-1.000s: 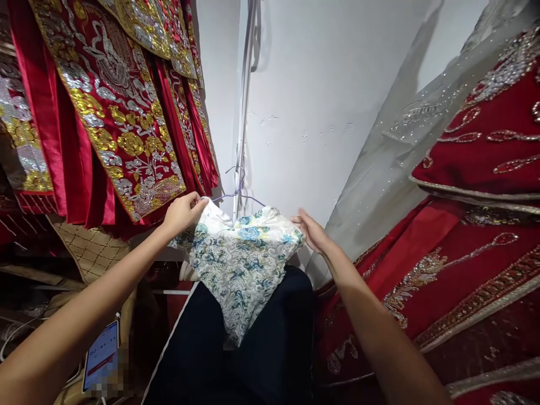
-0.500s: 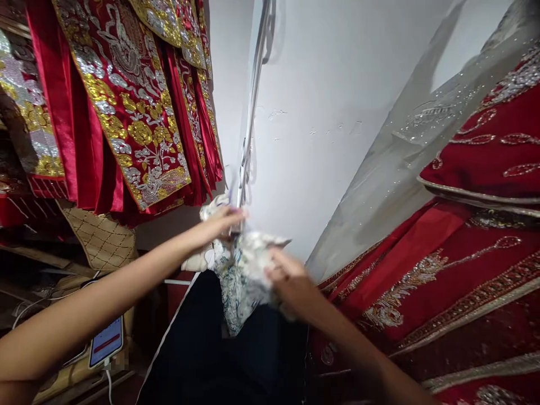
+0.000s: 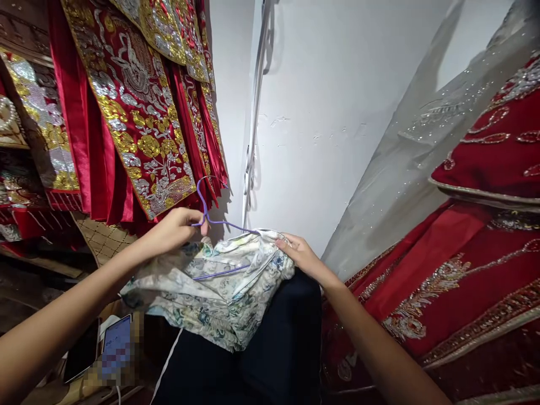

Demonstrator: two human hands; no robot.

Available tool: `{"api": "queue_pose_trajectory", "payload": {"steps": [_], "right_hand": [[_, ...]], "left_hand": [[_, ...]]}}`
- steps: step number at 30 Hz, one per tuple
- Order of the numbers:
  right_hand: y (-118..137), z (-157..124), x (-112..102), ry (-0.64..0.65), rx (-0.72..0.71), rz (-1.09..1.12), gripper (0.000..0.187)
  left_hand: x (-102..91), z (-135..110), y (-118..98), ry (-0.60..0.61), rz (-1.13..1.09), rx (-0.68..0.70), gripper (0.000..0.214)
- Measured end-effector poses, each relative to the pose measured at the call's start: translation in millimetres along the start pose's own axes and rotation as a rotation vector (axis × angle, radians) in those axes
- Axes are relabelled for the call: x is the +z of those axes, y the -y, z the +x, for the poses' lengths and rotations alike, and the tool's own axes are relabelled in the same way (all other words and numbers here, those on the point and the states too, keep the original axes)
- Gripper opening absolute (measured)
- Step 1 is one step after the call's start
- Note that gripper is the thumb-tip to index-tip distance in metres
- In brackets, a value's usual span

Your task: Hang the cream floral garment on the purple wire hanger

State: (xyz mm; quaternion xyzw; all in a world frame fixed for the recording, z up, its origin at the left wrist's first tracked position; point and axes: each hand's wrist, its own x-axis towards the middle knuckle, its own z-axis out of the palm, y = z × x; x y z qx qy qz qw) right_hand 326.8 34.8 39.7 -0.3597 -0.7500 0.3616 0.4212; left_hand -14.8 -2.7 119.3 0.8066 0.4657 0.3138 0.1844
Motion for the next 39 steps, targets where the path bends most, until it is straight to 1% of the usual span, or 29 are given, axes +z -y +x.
{"api": "queue_pose_trajectory", "payload": {"steps": [1, 2, 4, 5, 6, 7, 8, 10, 11, 12, 13, 14, 17, 20, 22, 23, 25, 26, 27, 28, 29, 30, 31, 32, 33, 34, 36, 38, 39], "right_hand": [[1, 7, 1, 0.011, 0.028, 0.111, 0.044], [2, 15, 2, -0.025, 0.049, 0.198, 0.046], [5, 36, 2, -0.166, 0.081, 0.309, 0.048], [5, 48, 0, -0.239, 0.093, 0.345, 0.049], [5, 60, -2, -0.310, 0.101, 0.371, 0.050], [4, 70, -6, -0.377, 0.102, 0.392, 0.051], [2, 77, -10, -0.439, 0.099, 0.411, 0.052], [-3, 79, -17, -0.524, 0.102, 0.442, 0.053], [-6, 73, -19, -0.549, 0.111, 0.449, 0.054], [-9, 64, -19, -0.563, 0.125, 0.449, 0.054], [-12, 53, -18, -0.571, 0.136, 0.444, 0.054], [-16, 40, -16, -0.577, 0.142, 0.436, 0.054], [-26, 9, -1, -0.589, 0.129, 0.410, 0.053], [-36, 0, 12, -0.616, 0.074, 0.361, 0.053], [-45, -3, 14, -0.690, 0.055, 0.299, 0.052], [-51, -6, 14, -0.763, 0.063, 0.263, 0.050], [-64, -22, 19, -1.008, 0.097, 0.176, 0.045], [-71, -33, 26, -1.145, 0.122, 0.126, 0.042], [-77, -45, 37, -1.245, 0.146, 0.080, 0.038], [-83, -57, 52, -1.266, 0.168, 0.048, 0.031], [-87, -69, 71, -1.194, 0.189, 0.035, 0.025], [-91, -78, 91, -1.033, 0.209, 0.054, 0.019], [-94, -85, 111, -0.798, 0.215, 0.097, 0.014], [-95, -89, 131, -0.618, 0.214, 0.139, 0.012], [-96, -90, 147, -0.513, 0.209, 0.163, 0.013], [-95, -90, 159, -0.454, 0.204, 0.154, 0.013], [-93, -84, 172, -0.432, 0.200, 0.066, 0.010], [-91, -78, 173, -0.426, 0.203, -0.033, 0.006], [-91, -77, 172, -0.419, 0.206, -0.047, 0.008]], "left_hand": [[-2.0, 11, 8, -0.093, 0.020, -0.002, 0.019], [-2.0, 20, 13, -0.210, 0.044, 0.004, 0.022], [4.2, 31, 16, -0.470, 0.119, 0.039, 0.030], [10.5, 32, 14, -0.576, 0.157, 0.065, 0.032], [18.8, 31, 11, -0.641, 0.182, 0.094, 0.031], [29.2, 27, 8, -0.644, 0.187, 0.121, 0.028], [41.4, 22, 5, -0.583, 0.170, 0.139, 0.026], [70.5, 11, 5, -0.344, 0.101, 0.136, 0.029], [86.5, 6, 7, -0.219, 0.067, 0.112, 0.033], [103.0, 2, 10, -0.122, 0.036, 0.076, 0.037], [119.5, -1, 15, -0.061, 0.003, 0.035, 0.040], [135.4, -3, 21, -0.027, -0.032, -0.002, 0.044], [177.0, 0, 35, -0.023, -0.131, -0.069, 0.046], [207.0, 5, 42, -0.061, -0.149, -0.112, 0.030], [221.3, 2, 42, -0.056, -0.167, -0.160, 0.033], [227.0, -2, 40, -0.039, -0.209, -0.187, 0.035], [235.4, -14, 35, 0.009, -0.365, -0.227, 0.036], [237.9, -21, 31, 0.034, -0.464, -0.234, 0.036], [239.1, -27, 27, 0.058, -0.562, -0.237, 0.036], [239.1, -32, 24, 0.085, -0.654, -0.240, 0.035], [238.0, -35, 21, 0.116, -0.739, -0.246, 0.034], [236.1, -38, 19, 0.153, -0.817, -0.253, 0.033], [233.8, -38, 17, 0.189, -0.886, -0.261, 0.032], [231.4, -39, 15, 0.214, -0.945, -0.268, 0.031], [229.1, -38, 14, 0.222, -0.988, -0.273, 0.030], [227.2, -38, 12, 0.215, -1.014, -0.273, 0.031], [223.9, -38, 7, 0.184, -1.027, -0.264, 0.038], [220.2, -36, 0, 0.173, -1.037, -0.243, 0.046], [217.6, -33, -3, 0.166, -1.054, -0.234, 0.048]]}}
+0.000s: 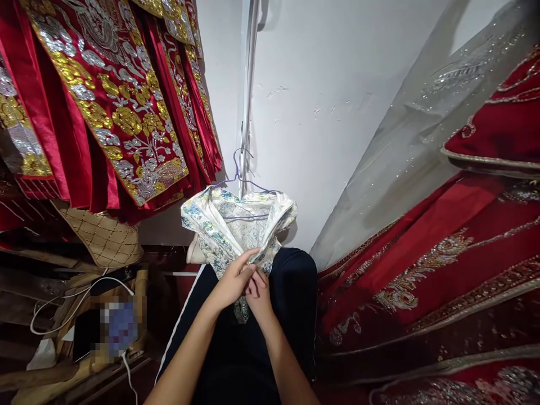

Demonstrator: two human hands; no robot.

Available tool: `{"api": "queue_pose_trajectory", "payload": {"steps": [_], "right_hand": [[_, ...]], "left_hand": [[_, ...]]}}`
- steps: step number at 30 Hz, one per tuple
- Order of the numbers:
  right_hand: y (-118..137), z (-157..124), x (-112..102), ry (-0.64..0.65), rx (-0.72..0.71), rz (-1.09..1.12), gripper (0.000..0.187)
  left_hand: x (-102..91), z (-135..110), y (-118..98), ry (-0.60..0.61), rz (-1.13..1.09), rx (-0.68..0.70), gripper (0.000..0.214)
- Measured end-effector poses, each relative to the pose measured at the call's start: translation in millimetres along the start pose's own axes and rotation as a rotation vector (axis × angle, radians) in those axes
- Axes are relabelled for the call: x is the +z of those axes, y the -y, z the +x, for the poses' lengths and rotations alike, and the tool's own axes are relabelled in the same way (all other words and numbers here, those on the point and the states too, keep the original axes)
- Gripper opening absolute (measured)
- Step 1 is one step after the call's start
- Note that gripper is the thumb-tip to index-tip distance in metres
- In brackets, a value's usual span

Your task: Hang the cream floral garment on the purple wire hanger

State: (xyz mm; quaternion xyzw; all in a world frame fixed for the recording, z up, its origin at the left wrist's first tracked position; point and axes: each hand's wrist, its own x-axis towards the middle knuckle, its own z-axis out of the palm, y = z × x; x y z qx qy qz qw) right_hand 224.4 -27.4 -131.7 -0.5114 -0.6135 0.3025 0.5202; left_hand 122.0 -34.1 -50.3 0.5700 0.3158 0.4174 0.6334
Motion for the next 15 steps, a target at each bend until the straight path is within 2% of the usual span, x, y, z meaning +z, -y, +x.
{"api": "queue_pose_trajectory", "payload": {"steps": [2, 6, 7, 10, 15], "right_hand": [[-3, 0, 1, -0.008, 0.027, 0.049, 0.011], [-23, -8, 15, -0.030, 0.103, 0.170, 0.032], [-28, -9, 19, -0.026, 0.117, 0.186, 0.037], [-35, -3, 22, -0.013, 0.177, 0.257, 0.043], [-39, 16, 9, -0.009, 0.264, 0.287, 0.045]], "left_hand": [[-0.2, 7, -11, -0.060, -0.068, 0.045, 0.044], [-9.7, 37, -43, -0.399, -0.260, 0.234, 0.021], [-12.4, 45, -53, -0.449, -0.283, 0.275, 0.018], [-17.0, 70, -85, -0.452, -0.269, 0.335, 0.018], [-16.0, 98, -127, -0.416, -0.233, 0.315, 0.018]]}}
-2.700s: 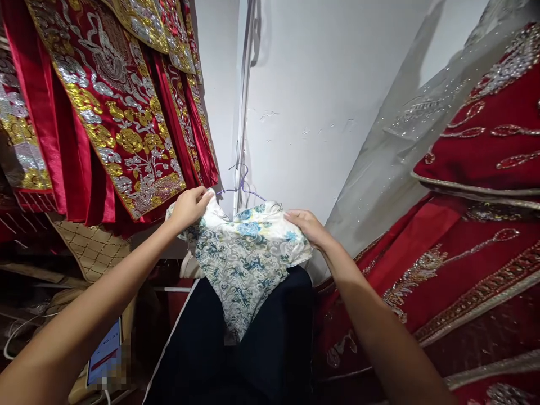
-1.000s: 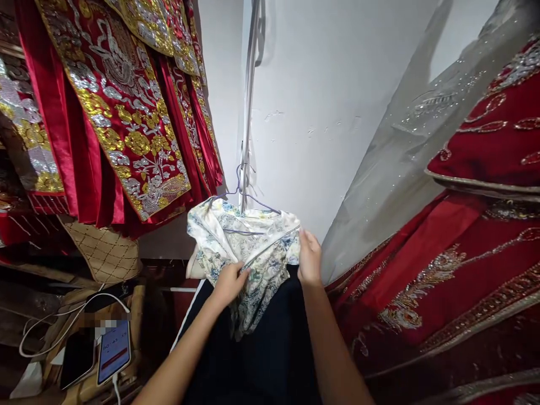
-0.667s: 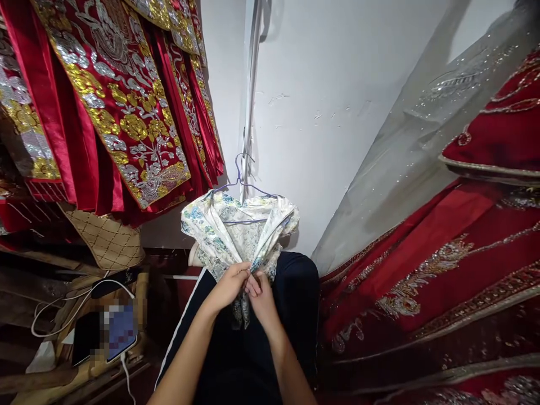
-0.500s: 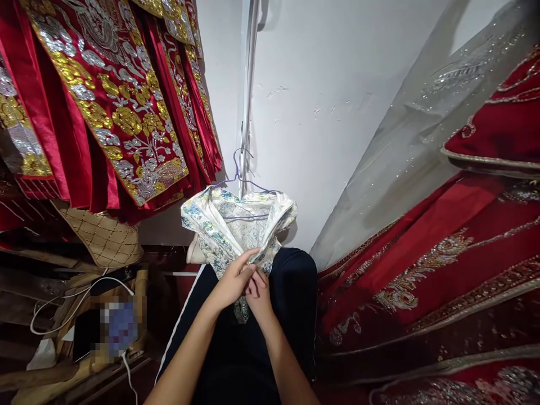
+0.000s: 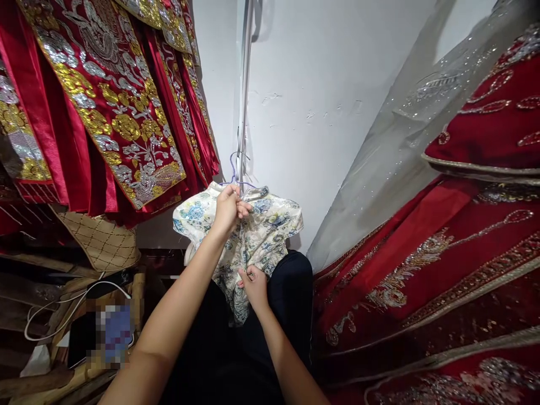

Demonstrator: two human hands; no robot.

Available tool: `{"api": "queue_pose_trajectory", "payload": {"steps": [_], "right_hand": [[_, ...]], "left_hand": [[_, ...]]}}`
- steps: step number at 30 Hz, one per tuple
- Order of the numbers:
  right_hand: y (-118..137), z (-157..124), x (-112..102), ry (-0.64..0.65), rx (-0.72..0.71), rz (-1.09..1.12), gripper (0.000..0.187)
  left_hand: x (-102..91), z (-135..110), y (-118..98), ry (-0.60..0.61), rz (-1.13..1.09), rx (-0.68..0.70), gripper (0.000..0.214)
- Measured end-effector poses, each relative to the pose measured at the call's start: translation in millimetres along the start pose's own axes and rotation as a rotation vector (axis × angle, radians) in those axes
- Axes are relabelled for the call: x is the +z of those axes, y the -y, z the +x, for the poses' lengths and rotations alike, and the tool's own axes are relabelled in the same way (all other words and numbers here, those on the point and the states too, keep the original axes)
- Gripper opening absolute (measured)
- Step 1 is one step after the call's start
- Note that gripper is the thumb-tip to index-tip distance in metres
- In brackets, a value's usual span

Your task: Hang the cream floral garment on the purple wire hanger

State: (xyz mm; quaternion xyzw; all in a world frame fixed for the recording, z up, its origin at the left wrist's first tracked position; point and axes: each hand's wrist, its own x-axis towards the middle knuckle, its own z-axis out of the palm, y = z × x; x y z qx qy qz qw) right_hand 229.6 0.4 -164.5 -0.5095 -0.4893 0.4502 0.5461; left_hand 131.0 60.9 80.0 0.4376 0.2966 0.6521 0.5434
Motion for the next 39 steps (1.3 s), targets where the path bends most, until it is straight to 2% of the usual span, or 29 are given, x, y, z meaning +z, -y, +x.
{"api": "queue_pose_trajectory", "payload": {"steps": [5, 7, 9, 12, 14, 17, 19, 21, 23, 25, 28, 31, 33, 36, 38, 39], "right_hand": [[-18, -12, -10, 0.014, 0.008, -0.034, 0.047], [-22, -23, -11, 0.035, 0.015, -0.030, 0.044], [-13, -27, -12, 0.027, -0.012, -0.034, 0.039], [35, -12, -14, -0.011, -0.132, -0.012, 0.037], [86, 9, -16, -0.009, -0.245, 0.052, 0.043], [165, 45, -16, 0.077, -0.432, 0.069, 0.049], [203, 66, -16, 0.234, -0.532, -0.076, 0.039], [223, 80, -14, 0.332, -0.629, -0.316, 0.022], [229, 86, -12, 0.333, -0.725, -0.529, 0.018], [227, 87, -7, 0.277, -0.795, -0.619, 0.020], [225, 85, 2, 0.187, -0.832, -0.555, 0.019], [235, 87, 1, 0.078, -0.828, -0.384, 0.019], [245, 91, -12, -0.029, -0.812, -0.240, 0.019], [255, 93, -49, -0.105, -0.748, -0.042, 0.021], [252, 88, -77, -0.072, -0.655, 0.118, 0.022], [247, 83, -89, -0.057, -0.604, 0.208, 0.022]], "left_hand": [[5.0, 12, -11, -0.017, 0.025, 0.052, 0.018], [1.7, 9, -11, 0.019, 0.061, 0.071, 0.018], [-3.4, 1, -7, 0.093, 0.124, 0.081, 0.019], [-13.0, -13, 3, 0.220, 0.246, 0.115, 0.014], [-19.6, -20, 9, 0.270, 0.321, 0.154, 0.007], [-28.4, -25, 14, 0.322, 0.396, 0.206, 0.003], [-33.3, -25, 15, 0.341, 0.424, 0.237, 0.004], [-37.6, -24, 16, 0.332, 0.416, 0.247, 0.008], [-41.4, -22, 18, 0.312, 0.355, 0.226, 0.017], [-45.1, -18, 20, 0.298, 0.273, 0.196, 0.034], [-52.5, -12, 28, 0.276, 0.212, 0.158, 0.063], [-65.7, -13, 48, 0.244, 0.268, 0.074, 0.078], [-76.9, -22, 66, 0.244, 0.347, -0.027, 0.080], [-91.0, -43, 90, 0.278, 0.433, -0.113, 0.072], [-94.6, -51, 97, 0.234, 0.487, -0.047, 0.064], [-94.3, -51, 97, 0.170, 0.522, 0.023, 0.060]]}}
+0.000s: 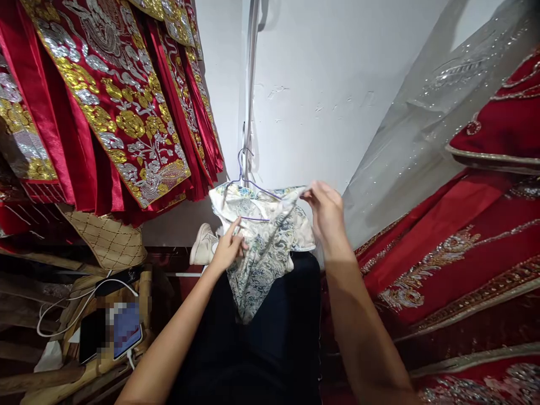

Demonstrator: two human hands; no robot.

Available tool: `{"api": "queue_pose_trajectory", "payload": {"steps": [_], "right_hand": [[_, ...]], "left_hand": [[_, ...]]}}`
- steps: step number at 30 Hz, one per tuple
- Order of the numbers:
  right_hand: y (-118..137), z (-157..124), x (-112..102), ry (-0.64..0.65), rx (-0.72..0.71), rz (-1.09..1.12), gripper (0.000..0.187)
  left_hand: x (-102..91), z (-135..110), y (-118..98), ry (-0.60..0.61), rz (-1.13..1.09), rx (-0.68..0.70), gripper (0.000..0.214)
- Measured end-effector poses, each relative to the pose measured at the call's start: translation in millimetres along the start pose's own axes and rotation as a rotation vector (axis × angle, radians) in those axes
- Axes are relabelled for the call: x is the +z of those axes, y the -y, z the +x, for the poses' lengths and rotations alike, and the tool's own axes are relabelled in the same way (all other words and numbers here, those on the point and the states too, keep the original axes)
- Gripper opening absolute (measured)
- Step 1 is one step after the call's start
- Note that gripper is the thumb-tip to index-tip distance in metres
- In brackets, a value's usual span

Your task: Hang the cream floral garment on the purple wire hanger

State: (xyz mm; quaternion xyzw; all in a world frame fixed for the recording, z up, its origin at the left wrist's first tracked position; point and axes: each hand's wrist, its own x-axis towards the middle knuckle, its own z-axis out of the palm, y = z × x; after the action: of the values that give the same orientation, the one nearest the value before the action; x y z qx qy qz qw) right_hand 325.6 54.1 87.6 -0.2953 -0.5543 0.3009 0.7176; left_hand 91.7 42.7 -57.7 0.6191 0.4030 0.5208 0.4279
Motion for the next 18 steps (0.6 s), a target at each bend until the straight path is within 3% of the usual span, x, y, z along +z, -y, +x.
{"api": "queue_pose_trajectory", "payload": {"steps": [4, 7, 9, 12, 15, 18], "right_hand": [[-14, -40, -33, -0.174, 0.149, 0.253, 0.020], [-36, -77, -42, -0.315, 0.279, 0.377, 0.021], [-51, -100, -45, -0.338, 0.398, 0.450, 0.021], [-70, -123, -52, -0.309, 0.548, 0.526, 0.021], [-85, -136, -58, -0.374, 0.587, 0.543, 0.015], [-96, -144, -52, -0.445, 0.659, 0.539, 0.013]], "left_hand": [[-6.9, 32, -18, -0.449, 0.262, 0.227, 0.056], [-24.2, 72, -34, -0.637, 0.483, 0.265, 0.068], [-40.7, 94, -39, -0.593, 0.485, 0.169, 0.063], [-68.1, 112, -35, -0.373, 0.323, -0.006, 0.029], [-91.6, 107, -20, -0.314, 0.180, -0.098, 0.004], [-105.4, 81, -1, -0.354, 0.011, -0.226, 0.003]]}}
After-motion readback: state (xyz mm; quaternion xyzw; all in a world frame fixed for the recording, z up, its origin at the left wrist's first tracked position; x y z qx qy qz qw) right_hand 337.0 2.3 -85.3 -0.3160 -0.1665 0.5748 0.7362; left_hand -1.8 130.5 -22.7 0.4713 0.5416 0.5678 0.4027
